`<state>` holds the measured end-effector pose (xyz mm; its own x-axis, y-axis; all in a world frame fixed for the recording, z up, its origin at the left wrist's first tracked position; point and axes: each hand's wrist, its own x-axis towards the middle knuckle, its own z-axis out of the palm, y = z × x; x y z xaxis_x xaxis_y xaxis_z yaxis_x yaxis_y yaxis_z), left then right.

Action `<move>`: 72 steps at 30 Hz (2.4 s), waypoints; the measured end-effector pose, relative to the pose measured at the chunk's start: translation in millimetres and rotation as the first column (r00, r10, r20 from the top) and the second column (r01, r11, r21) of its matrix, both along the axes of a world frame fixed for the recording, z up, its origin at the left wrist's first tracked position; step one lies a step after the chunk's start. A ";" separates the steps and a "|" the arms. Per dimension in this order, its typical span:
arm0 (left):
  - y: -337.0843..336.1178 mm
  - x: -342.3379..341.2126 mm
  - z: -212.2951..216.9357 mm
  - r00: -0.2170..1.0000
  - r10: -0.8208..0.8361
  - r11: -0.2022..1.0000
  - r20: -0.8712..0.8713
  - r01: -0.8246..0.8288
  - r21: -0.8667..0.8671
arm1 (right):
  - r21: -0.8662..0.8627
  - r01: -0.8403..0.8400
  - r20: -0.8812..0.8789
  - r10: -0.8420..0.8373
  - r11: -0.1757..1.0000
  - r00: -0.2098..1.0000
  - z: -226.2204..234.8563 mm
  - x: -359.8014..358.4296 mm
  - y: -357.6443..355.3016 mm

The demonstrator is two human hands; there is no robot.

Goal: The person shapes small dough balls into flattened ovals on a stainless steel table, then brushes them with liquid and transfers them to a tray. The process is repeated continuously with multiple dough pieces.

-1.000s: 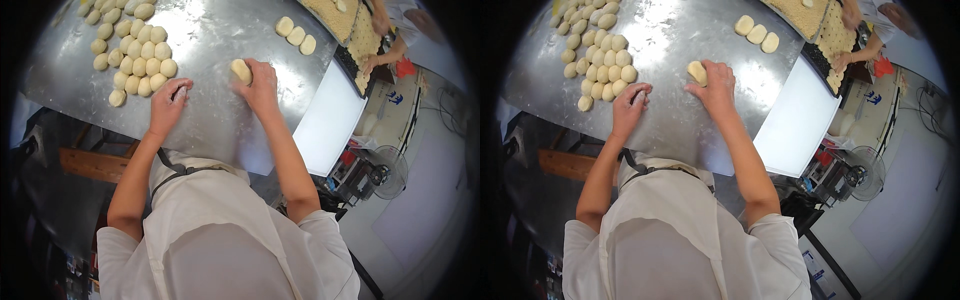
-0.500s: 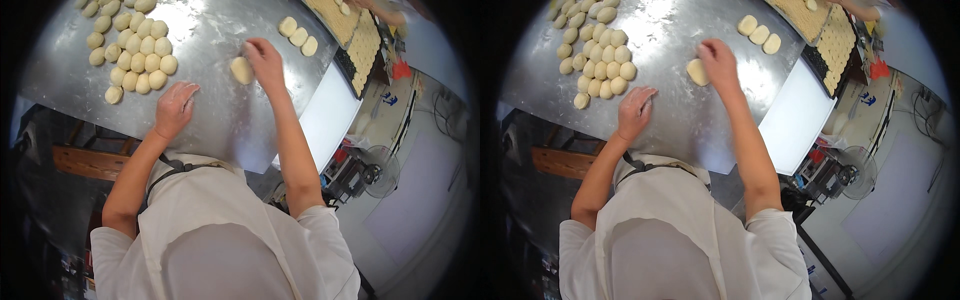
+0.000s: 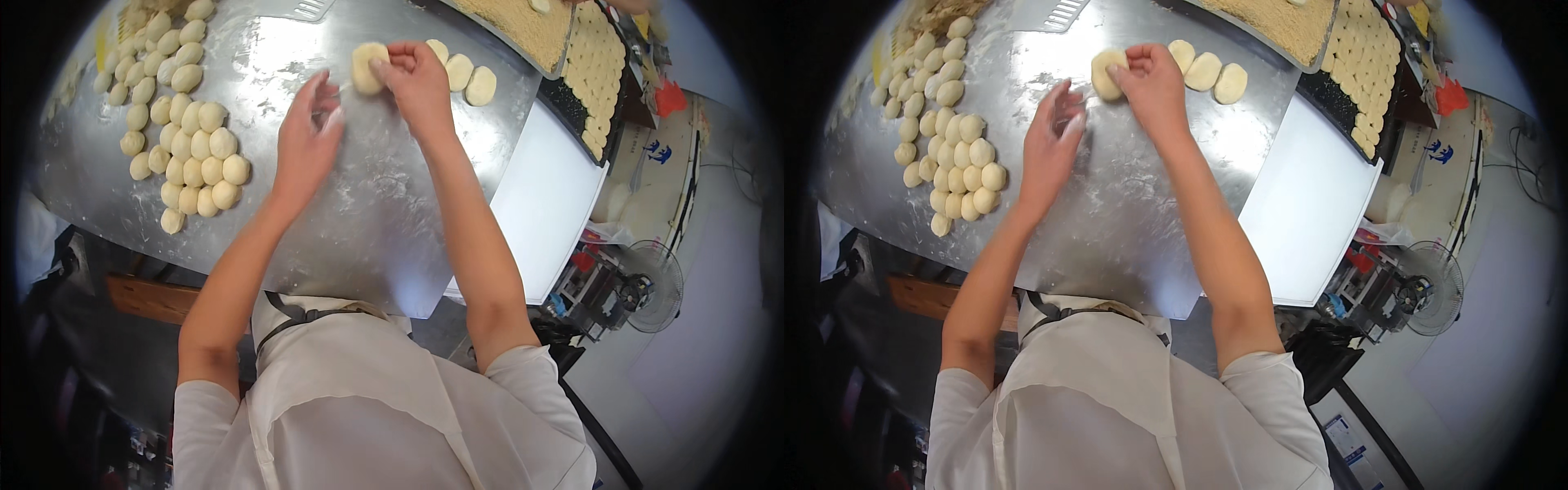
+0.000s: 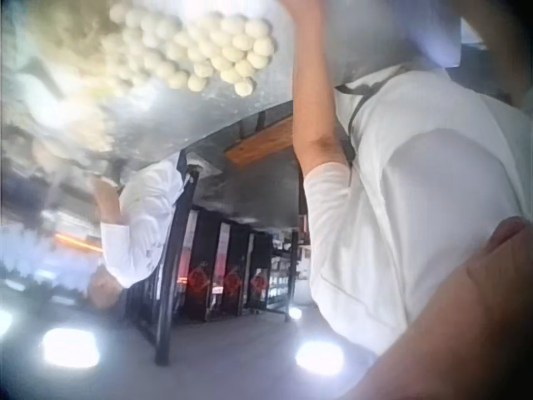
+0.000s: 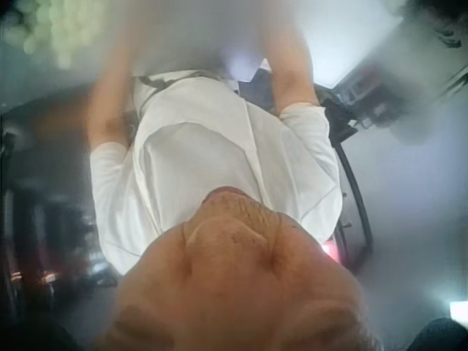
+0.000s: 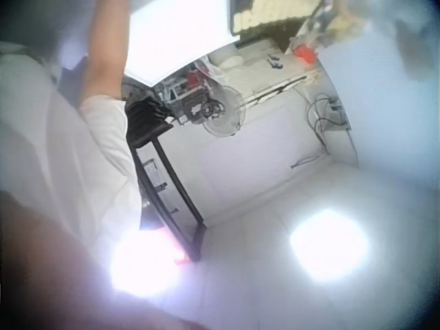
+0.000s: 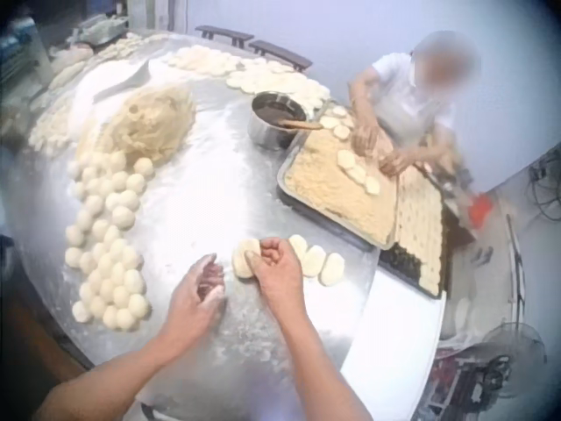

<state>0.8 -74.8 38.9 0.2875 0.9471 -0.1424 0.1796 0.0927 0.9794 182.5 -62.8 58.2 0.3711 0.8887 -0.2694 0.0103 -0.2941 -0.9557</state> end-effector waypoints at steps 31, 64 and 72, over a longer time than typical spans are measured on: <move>-68.4 -73.8 20.4 0.868 0.227 0.903 -0.442 -0.017 0.429 | 0.070 -0.230 0.109 0.222 0.971 0.969 2.1 -49.3 -77.5; -77.3 -128.7 13.8 0.931 -0.221 0.793 -0.292 0.345 0.501 | -0.056 -0.176 0.715 0.162 0.983 0.680 1.8 -120.4 -172.5; -95.1 -133.2 18.2 0.864 -0.263 0.788 -0.430 0.449 0.421 | -0.072 -0.082 0.797 0.106 0.994 0.595 -7.9 -93.9 -242.3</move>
